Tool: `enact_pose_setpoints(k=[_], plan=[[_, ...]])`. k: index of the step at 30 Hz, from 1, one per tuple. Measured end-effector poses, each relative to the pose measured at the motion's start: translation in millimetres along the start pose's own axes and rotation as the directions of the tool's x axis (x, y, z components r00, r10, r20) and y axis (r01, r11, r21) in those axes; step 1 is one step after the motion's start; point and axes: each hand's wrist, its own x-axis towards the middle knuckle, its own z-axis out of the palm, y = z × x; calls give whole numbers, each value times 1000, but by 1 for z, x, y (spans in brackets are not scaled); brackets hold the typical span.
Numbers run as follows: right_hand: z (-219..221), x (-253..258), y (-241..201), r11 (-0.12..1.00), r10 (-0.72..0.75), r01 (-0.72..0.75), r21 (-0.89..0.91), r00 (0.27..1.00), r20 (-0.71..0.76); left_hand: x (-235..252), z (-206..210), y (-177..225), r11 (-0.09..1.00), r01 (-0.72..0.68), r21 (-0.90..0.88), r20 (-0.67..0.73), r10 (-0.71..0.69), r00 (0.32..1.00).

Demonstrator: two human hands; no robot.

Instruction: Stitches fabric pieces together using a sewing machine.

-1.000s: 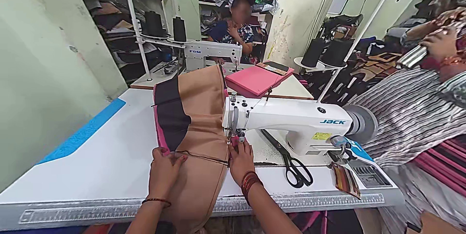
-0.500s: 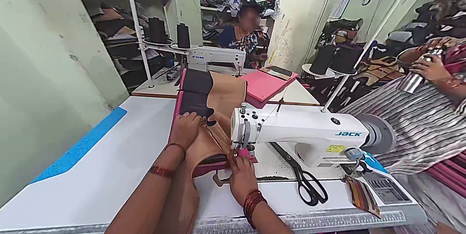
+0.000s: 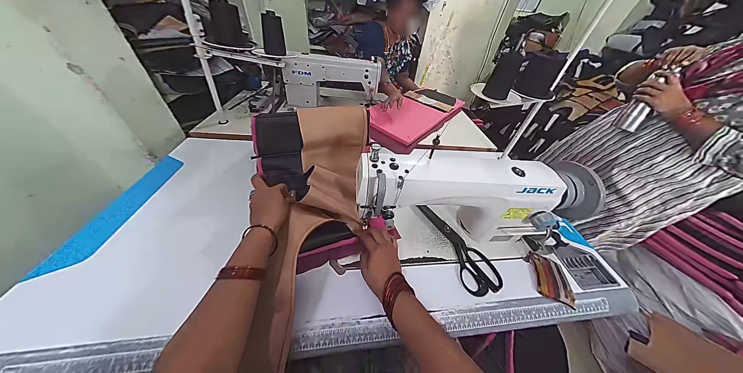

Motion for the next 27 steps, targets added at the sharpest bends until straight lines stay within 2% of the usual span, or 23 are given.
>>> enact_pose_setpoints(k=[3,6,9,11,13,15,17,19,21,22,25,27], plan=[[-1,-1,6,995,-6,10,98,999,-46,-52,-21,-20,992,-129,-8,-122,127,984],[-2,-5,13,988,-11,17,151,999,-40,-130,-20,-33,983,-181,-19,-204,174,963],[-3,-7,23,985,-42,53,167,997,-64,-204,-5,-24,973,-225,44,-260,228,938],[-5,-8,27,983,-58,67,169,996,-62,-233,-3,-13,970,-216,114,-238,237,942],[-6,-9,28,983,-61,68,171,997,-47,-230,-6,-11,974,-165,154,-200,194,960],[-8,-8,27,985,-68,73,158,997,-35,-192,-11,-21,988,-80,130,-139,98,985],[-8,-9,24,986,-80,81,145,997,-13,-142,-16,-41,995,20,97,59,-26,998],[-8,-11,21,988,-88,85,130,996,15,-104,-23,-53,995,57,78,225,-73,972],[-10,-10,21,990,-85,80,118,996,32,-92,-29,-43,977,47,210,303,-111,946],[-10,-10,22,991,-82,77,113,996,43,-97,-29,-34,953,42,299,296,-135,946],[-10,-8,23,991,-89,82,105,994,62,-128,-27,-8,864,43,502,162,-143,976],[-10,-8,23,989,-106,100,111,993,46,-142,-29,1,792,-11,610,78,-46,996]])
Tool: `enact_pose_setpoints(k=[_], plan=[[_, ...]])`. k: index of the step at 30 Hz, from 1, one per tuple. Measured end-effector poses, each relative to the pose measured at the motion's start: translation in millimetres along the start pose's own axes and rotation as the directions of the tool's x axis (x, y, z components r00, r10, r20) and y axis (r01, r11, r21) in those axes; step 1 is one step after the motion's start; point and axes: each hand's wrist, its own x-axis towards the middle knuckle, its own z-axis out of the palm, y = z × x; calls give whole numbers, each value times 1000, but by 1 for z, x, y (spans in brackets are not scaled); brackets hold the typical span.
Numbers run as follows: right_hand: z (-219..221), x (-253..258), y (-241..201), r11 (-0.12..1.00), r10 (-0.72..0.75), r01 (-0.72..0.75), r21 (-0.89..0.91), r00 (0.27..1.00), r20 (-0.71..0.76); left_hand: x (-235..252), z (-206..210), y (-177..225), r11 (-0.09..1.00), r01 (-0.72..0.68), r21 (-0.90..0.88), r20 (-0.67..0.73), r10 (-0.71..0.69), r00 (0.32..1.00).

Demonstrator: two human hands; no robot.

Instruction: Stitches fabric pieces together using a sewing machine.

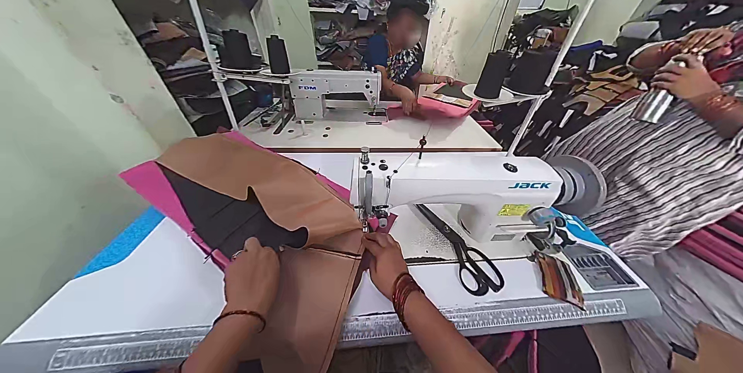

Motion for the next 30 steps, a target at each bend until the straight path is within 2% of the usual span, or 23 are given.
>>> enact_pose_setpoints(k=[2,3,5,6,9,12,16,18,19,21,24,30], plan=[[-1,0,1,1000,-9,9,-2,1000,16,2,1,-2,990,-142,13,-184,142,973],[-1,0,1,1000,-7,7,-1,1000,27,9,-1,-4,979,-205,-10,-153,201,968],[-2,0,3,999,11,-13,47,1000,29,34,0,-7,942,-261,-210,47,276,960],[-2,-1,5,994,23,-22,107,1000,-10,49,11,-11,905,-283,-317,49,314,948],[-3,-1,10,933,142,-55,356,965,-222,77,33,-15,801,-327,-501,-122,309,943],[-2,-5,15,889,228,-82,451,933,-279,85,35,-12,770,-370,-520,-177,326,929],[-3,-5,8,954,117,-42,298,963,-241,90,51,-15,712,-508,-484,-370,360,857],[-2,-4,4,985,34,-13,172,992,-121,92,61,-17,656,-569,-495,-490,330,807],[-1,-3,3,995,3,3,97,998,-65,95,64,-19,636,-575,-515,-500,322,804],[1,-2,0,1000,-17,17,-16,1000,-4,99,67,-21,620,-540,-569,-437,329,837],[1,-3,-4,998,-22,23,-63,1000,18,99,66,-23,617,-509,-600,-375,345,861],[0,-4,-8,989,4,5,-151,998,65,99,66,-22,627,-483,-612,-344,338,876]])
